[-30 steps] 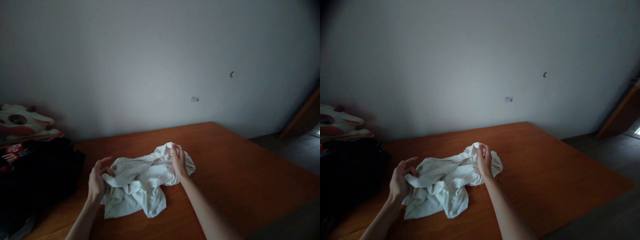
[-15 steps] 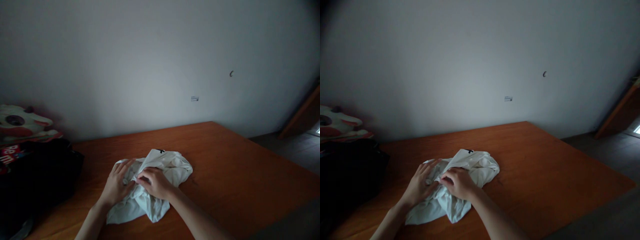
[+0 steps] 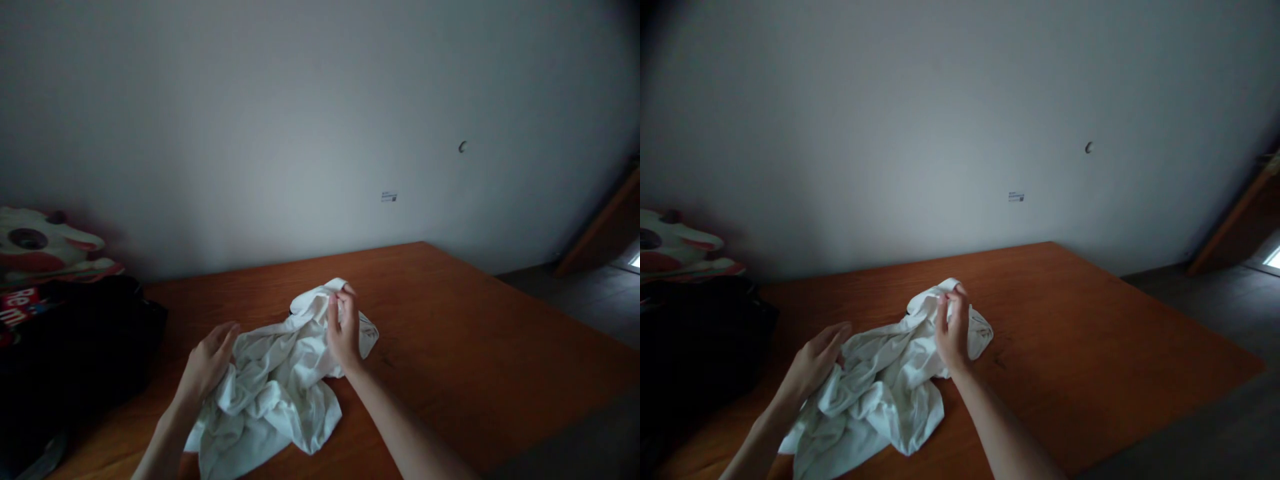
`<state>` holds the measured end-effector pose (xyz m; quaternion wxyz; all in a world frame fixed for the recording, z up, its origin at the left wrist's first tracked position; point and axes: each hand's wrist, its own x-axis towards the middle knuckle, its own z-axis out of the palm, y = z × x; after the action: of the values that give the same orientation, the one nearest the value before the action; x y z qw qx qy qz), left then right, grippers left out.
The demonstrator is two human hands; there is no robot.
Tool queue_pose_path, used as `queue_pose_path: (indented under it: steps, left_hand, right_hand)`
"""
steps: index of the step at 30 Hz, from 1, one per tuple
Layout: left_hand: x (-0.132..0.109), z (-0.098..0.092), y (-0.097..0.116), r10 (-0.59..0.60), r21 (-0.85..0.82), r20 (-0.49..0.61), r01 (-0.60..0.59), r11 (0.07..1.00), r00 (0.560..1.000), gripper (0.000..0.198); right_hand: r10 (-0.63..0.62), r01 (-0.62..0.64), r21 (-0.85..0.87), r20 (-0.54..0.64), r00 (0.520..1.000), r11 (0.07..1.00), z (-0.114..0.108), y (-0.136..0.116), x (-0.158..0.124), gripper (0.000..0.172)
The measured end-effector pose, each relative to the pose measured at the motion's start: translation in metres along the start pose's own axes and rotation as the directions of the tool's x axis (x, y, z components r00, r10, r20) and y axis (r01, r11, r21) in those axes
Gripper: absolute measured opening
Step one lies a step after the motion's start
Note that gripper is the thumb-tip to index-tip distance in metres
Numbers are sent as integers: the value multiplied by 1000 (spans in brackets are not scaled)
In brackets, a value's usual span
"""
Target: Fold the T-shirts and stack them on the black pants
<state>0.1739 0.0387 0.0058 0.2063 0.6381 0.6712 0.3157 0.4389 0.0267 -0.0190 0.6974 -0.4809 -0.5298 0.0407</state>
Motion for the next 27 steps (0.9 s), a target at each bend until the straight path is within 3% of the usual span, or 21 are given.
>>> queue_pose_path:
  steps: [4,8,11,14,19,22,25,27]
  left_hand:
    - [-1,7,-3,99,161,-23,-94,983,995,58]
    - [-5,15,-3,292,259,-105,-257,931,951,41]
    - [-4,14,-4,208,225,-12,-200,954,978,43]
    - [-1,13,-5,65,228,112,-89,969,992,46]
    - [-1,12,-3,82,260,228,-141,955,970,33]
    - [-3,11,-1,153,184,131,-176,967,980,30]
    - [-5,8,0,156,61,-112,-150,987,981,32]
    - [-6,8,0,126,-17,-298,-137,990,946,35]
  right_hand:
    - [52,-65,-101,-123,991,993,-9,19,12,21]
    - [76,-76,-86,-5,997,993,-13,28,13,25]
    - [168,-152,-96,190,967,984,-11,31,8,26]
    - [173,-116,-177,352,920,977,-8,36,0,27]
    - [132,-35,-232,417,899,972,-5,46,-6,54]
    - [109,5,-238,463,880,971,-7,47,-4,54]
    - [102,17,-224,507,856,974,-10,43,1,31]
    - [117,-17,-206,483,868,978,-11,39,4,21]
